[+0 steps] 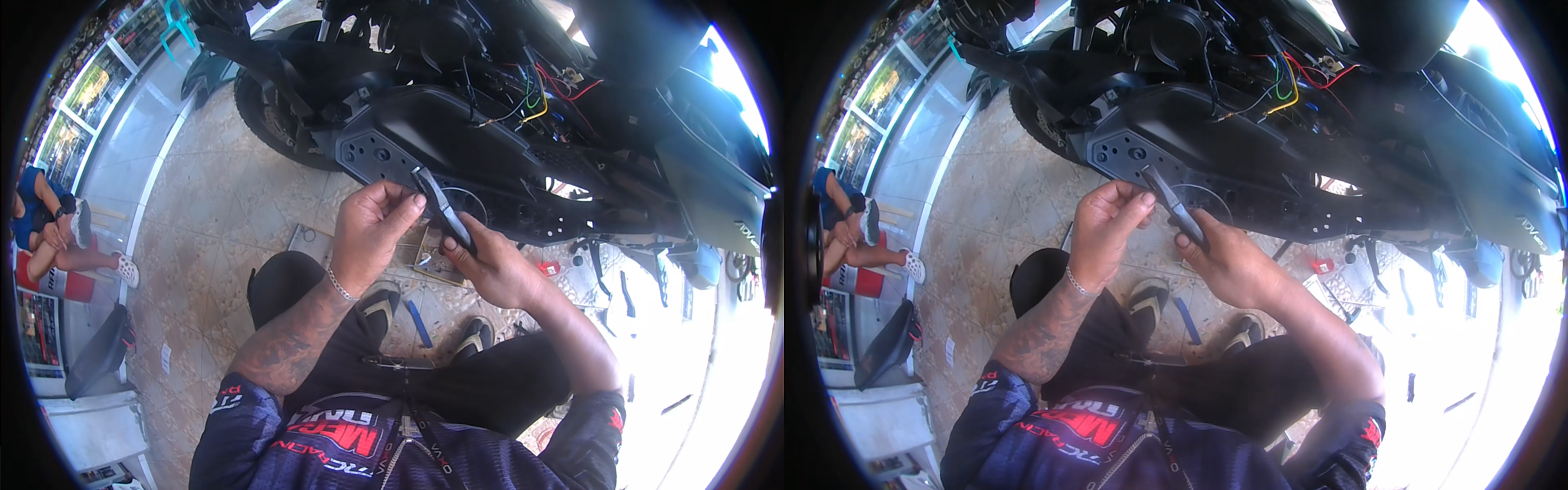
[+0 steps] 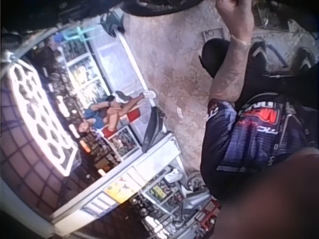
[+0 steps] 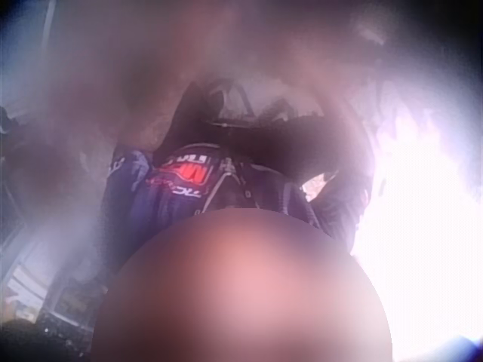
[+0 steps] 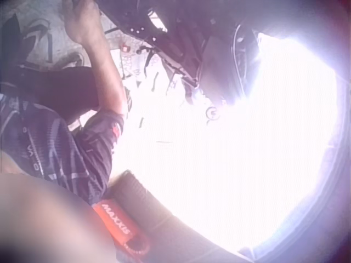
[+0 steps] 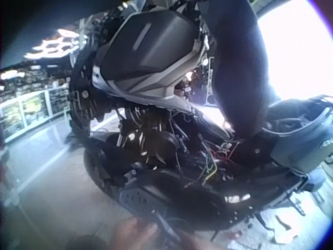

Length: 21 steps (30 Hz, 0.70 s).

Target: The person sits on the floor and works on the exposed wiring under the seat of a motorcycle. They use pliers to strip wire ends and connect wires by hand, handling multiple colored wires and tools throughout the clip.

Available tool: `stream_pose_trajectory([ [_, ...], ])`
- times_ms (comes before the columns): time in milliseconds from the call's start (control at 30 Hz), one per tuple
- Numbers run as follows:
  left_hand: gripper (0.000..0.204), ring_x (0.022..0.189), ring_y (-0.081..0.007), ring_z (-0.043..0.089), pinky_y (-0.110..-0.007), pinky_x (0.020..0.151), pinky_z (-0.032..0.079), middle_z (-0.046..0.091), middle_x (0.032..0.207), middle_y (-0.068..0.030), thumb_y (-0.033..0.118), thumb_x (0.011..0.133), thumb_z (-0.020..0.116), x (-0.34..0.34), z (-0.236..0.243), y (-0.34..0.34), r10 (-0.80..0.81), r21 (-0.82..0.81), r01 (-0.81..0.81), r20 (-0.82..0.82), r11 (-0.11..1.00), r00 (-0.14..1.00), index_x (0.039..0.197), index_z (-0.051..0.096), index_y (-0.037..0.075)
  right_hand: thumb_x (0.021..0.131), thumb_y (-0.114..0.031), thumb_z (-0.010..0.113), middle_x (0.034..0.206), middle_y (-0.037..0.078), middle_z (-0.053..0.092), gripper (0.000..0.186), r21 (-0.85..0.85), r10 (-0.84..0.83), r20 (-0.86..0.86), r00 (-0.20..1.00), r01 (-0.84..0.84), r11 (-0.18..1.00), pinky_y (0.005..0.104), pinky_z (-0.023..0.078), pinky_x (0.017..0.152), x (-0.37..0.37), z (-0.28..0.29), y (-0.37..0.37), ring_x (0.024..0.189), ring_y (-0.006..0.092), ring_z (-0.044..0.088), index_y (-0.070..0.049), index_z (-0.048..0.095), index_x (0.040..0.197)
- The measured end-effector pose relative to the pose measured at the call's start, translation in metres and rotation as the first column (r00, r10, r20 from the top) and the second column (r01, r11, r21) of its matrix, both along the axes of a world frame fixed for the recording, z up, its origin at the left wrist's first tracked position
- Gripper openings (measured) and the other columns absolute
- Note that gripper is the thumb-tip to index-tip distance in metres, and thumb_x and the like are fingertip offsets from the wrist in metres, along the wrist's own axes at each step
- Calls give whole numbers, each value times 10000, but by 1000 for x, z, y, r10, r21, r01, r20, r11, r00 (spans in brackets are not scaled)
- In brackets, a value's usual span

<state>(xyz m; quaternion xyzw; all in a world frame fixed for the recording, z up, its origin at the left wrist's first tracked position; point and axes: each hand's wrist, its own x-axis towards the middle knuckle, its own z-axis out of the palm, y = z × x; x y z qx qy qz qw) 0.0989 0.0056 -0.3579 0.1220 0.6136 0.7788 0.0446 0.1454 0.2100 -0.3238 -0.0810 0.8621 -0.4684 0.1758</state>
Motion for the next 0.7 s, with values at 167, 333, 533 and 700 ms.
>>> stream_pose_trajectory([
  [167,124,792,-12,597,-176,704,480,700,882,13,117,991,720,-2,-3,0,-9,-21,9,8,1000,1000,1013,697,-3,1084,-357,561,1014,130,648,480,-41,-39,57,998,41,998,370,501,838,-3,-2,1,956,219,596,8,501,1389],
  [333,132,836,-33,635,-191,748,508,730,926,-14,110,984,724,-1,-5,1,-16,-47,16,2,999,1000,1011,703,-17,1081,-402,523,1236,267,659,564,-4,-83,4,997,83,997,416,484,1005,-4,-16,3,1188,351,636,23,466,1448],
  [533,125,827,-31,637,-195,735,512,730,919,-12,110,985,725,-3,-6,1,-11,-81,12,12,997,1000,1006,708,-11,1070,-398,563,1112,193,684,478,-220,-23,184,983,64,973,396,503,913,-6,-26,3,1066,287,665,-10,525,1345],
  [700,118,810,-24,627,-191,728,508,725,904,-8,107,989,721,0,-7,2,-16,-27,16,0,1000,1000,989,707,-11,1028,-382,626,1007,191,693,414,-24,-75,55,996,77,997,415,514,866,-8,-17,2,981,299,689,-11,603,1210],
])
